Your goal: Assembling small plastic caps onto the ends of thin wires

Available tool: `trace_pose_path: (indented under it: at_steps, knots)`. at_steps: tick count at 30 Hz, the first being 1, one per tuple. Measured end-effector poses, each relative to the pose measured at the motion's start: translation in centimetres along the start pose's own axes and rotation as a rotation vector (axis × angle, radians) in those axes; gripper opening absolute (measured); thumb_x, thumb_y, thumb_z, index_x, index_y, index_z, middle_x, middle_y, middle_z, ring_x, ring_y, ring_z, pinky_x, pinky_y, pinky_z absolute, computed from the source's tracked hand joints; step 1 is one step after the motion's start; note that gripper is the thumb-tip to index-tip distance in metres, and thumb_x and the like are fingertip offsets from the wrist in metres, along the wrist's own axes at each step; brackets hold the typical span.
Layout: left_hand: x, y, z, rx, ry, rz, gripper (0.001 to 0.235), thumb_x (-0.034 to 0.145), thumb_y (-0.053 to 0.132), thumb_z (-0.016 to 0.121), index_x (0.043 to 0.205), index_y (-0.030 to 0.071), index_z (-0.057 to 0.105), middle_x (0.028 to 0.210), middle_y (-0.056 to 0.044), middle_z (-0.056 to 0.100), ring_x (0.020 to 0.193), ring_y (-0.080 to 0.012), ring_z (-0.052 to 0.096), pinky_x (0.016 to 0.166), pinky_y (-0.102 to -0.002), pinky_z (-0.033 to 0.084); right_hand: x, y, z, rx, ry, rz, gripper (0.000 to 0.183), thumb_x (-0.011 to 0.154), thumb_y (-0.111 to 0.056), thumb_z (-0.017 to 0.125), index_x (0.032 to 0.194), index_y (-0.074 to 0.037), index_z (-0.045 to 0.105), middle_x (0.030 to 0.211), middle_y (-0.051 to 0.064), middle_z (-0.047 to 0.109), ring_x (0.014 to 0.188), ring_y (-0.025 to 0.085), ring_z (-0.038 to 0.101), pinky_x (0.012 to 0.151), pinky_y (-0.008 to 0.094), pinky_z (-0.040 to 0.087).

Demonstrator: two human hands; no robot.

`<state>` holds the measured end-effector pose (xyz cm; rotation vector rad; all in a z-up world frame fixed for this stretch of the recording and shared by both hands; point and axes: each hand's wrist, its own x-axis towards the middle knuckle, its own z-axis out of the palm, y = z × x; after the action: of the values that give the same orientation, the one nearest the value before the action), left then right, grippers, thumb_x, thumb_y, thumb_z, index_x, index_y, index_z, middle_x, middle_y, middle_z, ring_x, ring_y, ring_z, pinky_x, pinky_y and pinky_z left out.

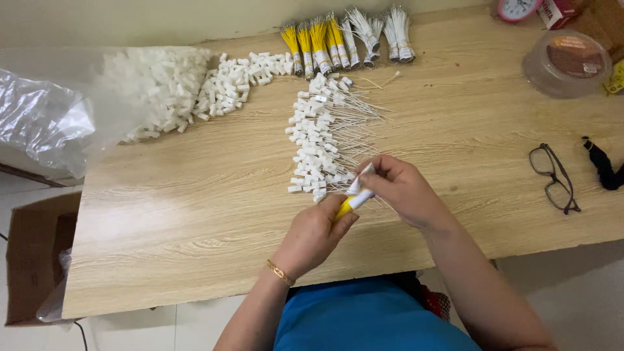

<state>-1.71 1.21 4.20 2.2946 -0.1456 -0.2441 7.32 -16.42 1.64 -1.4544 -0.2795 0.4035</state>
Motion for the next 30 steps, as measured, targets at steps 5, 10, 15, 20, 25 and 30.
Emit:
trace_pose_path:
  at_steps: [5,10,15,20,25,30]
  knots:
    - [-0.4,-0.4,0.9,0.097,0.057,0.056,0.035,0.093,0.032,0.057,0.124,0.015,0.054,0.082,-0.021,0.068,0.08,-0.045,0.068,0.07,-0.053,0.054,-0.8,0.0,-2.3,0.13,0.31,0.03,0.014,0.089,-0.011,0.069,0.099,-0.003,0.063,0.075,0.007,0.06,0.064,0.014,0.061,0.055,0.025,0.052]
    - [-0.2,-2.3,1.0,0.033,0.102,0.1,0.033,0.095,0.035,0.052,0.121,0.014,0.052,0.077,-0.013,0.067,0.066,-0.0363,0.061,0.055,-0.047,0.043,-6.7,0.1,-11.9,-0.211,0.436,0.005,0.023,0.094,0.002,0.053,0.116,0.001,0.06,0.093,0.02,0.065,0.078,0.025,0.064,0.07,0.035,0.055]
    - [0.7,-2.7,1.4,-0.005,0.088,0.103,0.037,0.093,0.035,0.053,0.123,0.013,0.054,0.091,-0.014,0.071,0.079,-0.0372,0.065,0.065,-0.045,0.046,-15.5,0.9,-18.8,-1.077,0.261,0.759,0.043,0.074,-0.031,0.078,0.116,-0.022,0.077,0.109,-0.005,0.081,0.093,0.013,0.074,0.085,0.025,0.05]
    - [2.0,0.0,3.9,0.25,-0.149,0.014,0.075,0.093,0.042,0.054,0.149,0.012,0.014,0.081,-0.021,0.067,0.067,-0.0432,0.063,0.055,-0.054,0.047,-14.1,-1.3,-9.8,-1.364,0.229,-0.117,0.043,0.082,-0.035,0.067,0.121,-0.017,0.063,0.124,0.003,0.063,0.11,0.023,0.062,0.096,0.042,0.047]
    - [1.5,-0.8,6.9,0.533,-0.05,0.302,0.101,0.092,0.053,0.058,0.15,-0.006,0.001,0.059,-0.011,0.063,0.044,-0.0289,0.059,0.039,-0.045,0.047,-8.5,3.0,-2.6,-1.58,-0.162,-0.513,0.059,0.08,-0.04,0.066,0.128,-0.008,0.055,0.13,0.01,0.058,0.124,0.03,0.05,0.107,0.055,0.034]
    - [0.7,1.4,2.5,0.346,-0.324,0.065,0.085,0.088,0.045,0.06,0.152,0.009,0.018,0.1,-0.025,0.066,0.095,-0.0452,0.066,0.078,-0.056,0.054,-7.0,5.7,-1.4,-1.34,-0.434,-0.335,0.016,0.088,-0.013,0.046,0.085,-0.004,0.059,0.072,0.014,0.062,0.073,0.036,0.062,0.063,0.05,0.046]
